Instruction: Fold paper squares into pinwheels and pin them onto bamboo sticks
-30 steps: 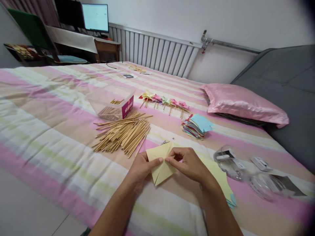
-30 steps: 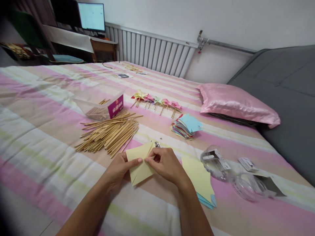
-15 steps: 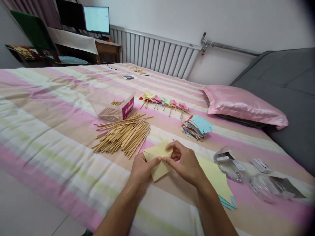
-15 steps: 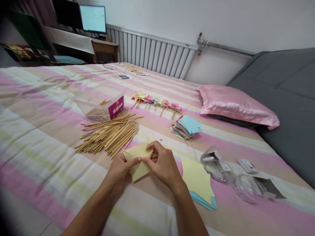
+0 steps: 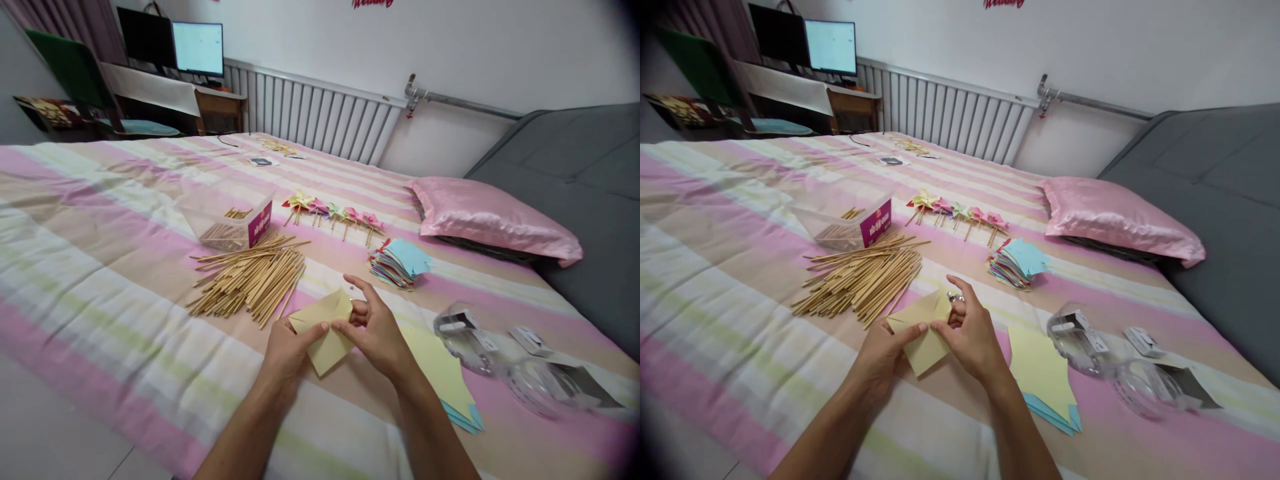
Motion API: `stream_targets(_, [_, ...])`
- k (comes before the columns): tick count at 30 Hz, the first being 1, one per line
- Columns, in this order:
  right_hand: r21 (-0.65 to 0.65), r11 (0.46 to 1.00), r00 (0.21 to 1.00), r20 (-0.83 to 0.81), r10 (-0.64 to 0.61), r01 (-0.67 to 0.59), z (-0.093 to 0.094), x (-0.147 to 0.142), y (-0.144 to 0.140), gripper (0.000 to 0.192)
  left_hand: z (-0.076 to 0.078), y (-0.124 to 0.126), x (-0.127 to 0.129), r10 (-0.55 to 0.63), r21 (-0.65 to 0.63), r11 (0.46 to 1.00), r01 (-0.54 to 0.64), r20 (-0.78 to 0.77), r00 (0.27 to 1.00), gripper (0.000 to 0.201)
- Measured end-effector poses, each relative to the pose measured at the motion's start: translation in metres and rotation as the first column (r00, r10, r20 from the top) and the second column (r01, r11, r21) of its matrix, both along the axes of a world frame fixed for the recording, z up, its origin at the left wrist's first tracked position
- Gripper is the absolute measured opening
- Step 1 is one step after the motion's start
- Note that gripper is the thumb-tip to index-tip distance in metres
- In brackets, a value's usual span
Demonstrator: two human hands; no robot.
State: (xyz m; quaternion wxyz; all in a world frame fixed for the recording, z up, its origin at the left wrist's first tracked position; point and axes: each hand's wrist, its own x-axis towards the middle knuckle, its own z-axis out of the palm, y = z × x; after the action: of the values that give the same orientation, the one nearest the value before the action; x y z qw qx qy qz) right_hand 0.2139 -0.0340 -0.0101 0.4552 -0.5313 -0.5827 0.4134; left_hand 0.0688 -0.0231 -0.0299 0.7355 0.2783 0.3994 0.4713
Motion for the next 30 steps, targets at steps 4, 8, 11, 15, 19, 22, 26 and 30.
stream_targets(4, [-0.012,1.0,1.0,-0.004,0.0,-0.001,0.0,0.0,0.0,0.068,0.001,0.0,0.0,0.017,-0.013,1.0,-0.017,-0.014,1.0,0.043])
stream_targets(8, [0.007,1.0,1.0,0.009,0.001,-0.001,-0.002,-0.001,0.0,0.069,0.001,0.0,0.001,0.014,-0.011,1.0,-0.014,-0.011,1.0,0.044])
stream_targets(11, [0.021,1.0,1.0,0.014,-0.006,0.005,-0.001,-0.003,0.0,0.066,0.001,0.001,0.0,0.034,-0.014,0.999,-0.034,-0.017,0.999,0.043])
stream_targets(15, [0.017,0.999,0.999,0.007,-0.049,0.049,0.0,-0.002,0.0,0.062,0.003,0.0,0.0,0.07,-0.012,0.997,-0.07,-0.029,0.997,0.045])
stream_targets(19, [-0.017,0.996,0.995,-0.031,-0.093,0.092,0.0,0.0,0.001,0.06,0.001,0.0,0.001,0.06,-0.021,0.998,-0.06,-0.041,0.997,0.046])
stream_targets(22, [0.009,0.987,0.987,-0.037,-0.158,0.159,-0.001,0.001,0.002,0.059,-0.002,0.001,0.001,0.058,-0.018,0.998,-0.058,-0.028,0.998,0.044])
stream_targets(26, [0.158,0.952,0.963,0.022,-0.269,0.263,0.007,0.001,-0.004,0.048,-0.002,0.003,-0.004,0.139,-0.022,0.99,-0.139,0.017,0.99,0.044])
stream_targets(30, [0.124,0.99,0.979,0.183,-0.093,0.071,0.025,0.004,-0.019,0.021,0.002,0.006,-0.011,0.225,-0.04,0.974,-0.222,0.09,0.97,0.052])
